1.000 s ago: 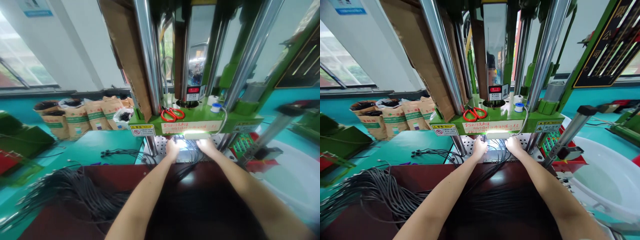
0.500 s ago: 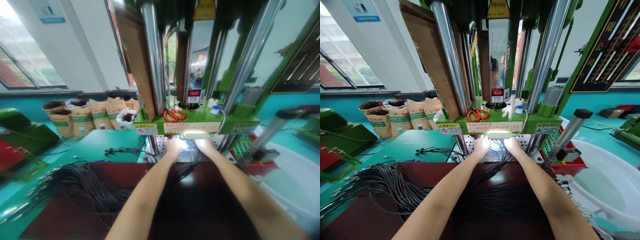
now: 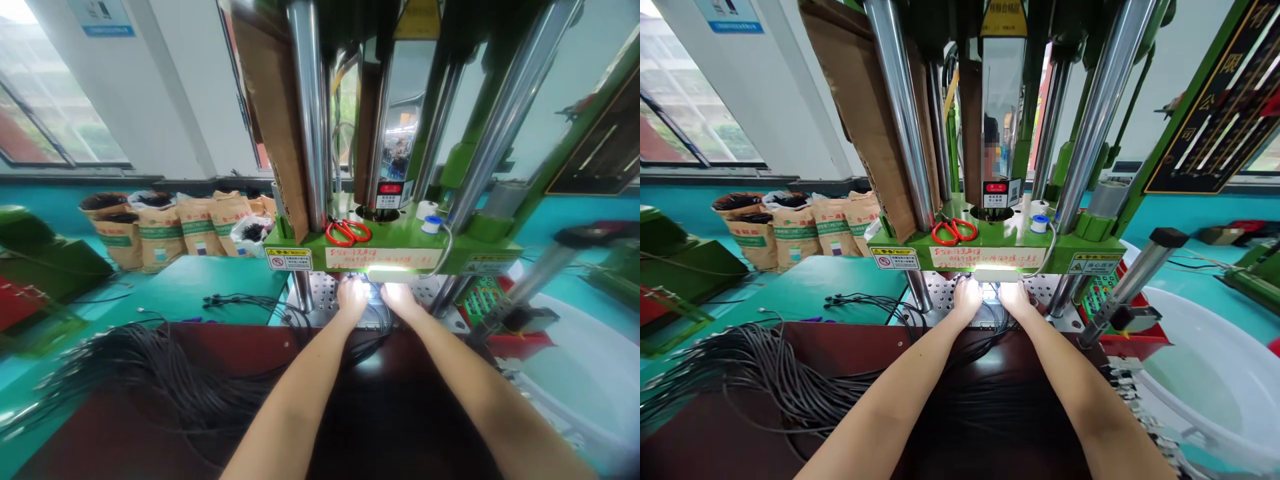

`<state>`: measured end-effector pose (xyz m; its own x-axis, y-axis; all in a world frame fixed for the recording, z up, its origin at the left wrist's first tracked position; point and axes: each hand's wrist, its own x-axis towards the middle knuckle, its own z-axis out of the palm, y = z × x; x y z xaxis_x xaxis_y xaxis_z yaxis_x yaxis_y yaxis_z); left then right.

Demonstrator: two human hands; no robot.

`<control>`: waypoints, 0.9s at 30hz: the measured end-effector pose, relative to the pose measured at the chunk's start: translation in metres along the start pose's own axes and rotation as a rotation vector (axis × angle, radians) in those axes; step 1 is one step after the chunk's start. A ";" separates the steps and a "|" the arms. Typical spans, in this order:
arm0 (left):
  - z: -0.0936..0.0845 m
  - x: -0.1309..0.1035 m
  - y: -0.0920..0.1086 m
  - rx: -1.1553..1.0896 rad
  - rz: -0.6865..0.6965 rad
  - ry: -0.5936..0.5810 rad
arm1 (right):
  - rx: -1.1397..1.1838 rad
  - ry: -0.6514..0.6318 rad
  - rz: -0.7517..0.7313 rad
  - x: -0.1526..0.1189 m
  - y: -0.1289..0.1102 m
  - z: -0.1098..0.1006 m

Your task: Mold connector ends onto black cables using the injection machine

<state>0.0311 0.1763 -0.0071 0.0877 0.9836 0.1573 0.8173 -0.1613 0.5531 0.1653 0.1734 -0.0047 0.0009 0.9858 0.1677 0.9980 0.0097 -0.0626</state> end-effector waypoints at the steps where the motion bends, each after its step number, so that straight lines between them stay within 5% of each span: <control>1: 0.000 0.000 0.000 0.018 0.017 0.006 | 0.002 -0.002 0.002 0.000 0.000 0.000; 8: 0.003 0.000 0.017 0.126 0.050 0.088 | 0.004 0.022 -0.093 -0.004 0.004 -0.010; 12: 0.005 -0.002 0.026 0.159 0.118 0.039 | -0.010 0.029 -0.179 -0.009 0.002 -0.014; 27: 0.021 0.011 0.011 0.162 0.160 0.058 | -0.032 0.042 -0.179 0.007 -0.012 0.009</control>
<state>0.0530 0.1871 -0.0160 0.1950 0.9395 0.2816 0.8769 -0.2956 0.3790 0.1527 0.1814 -0.0112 -0.1748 0.9610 0.2142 0.9840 0.1783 0.0033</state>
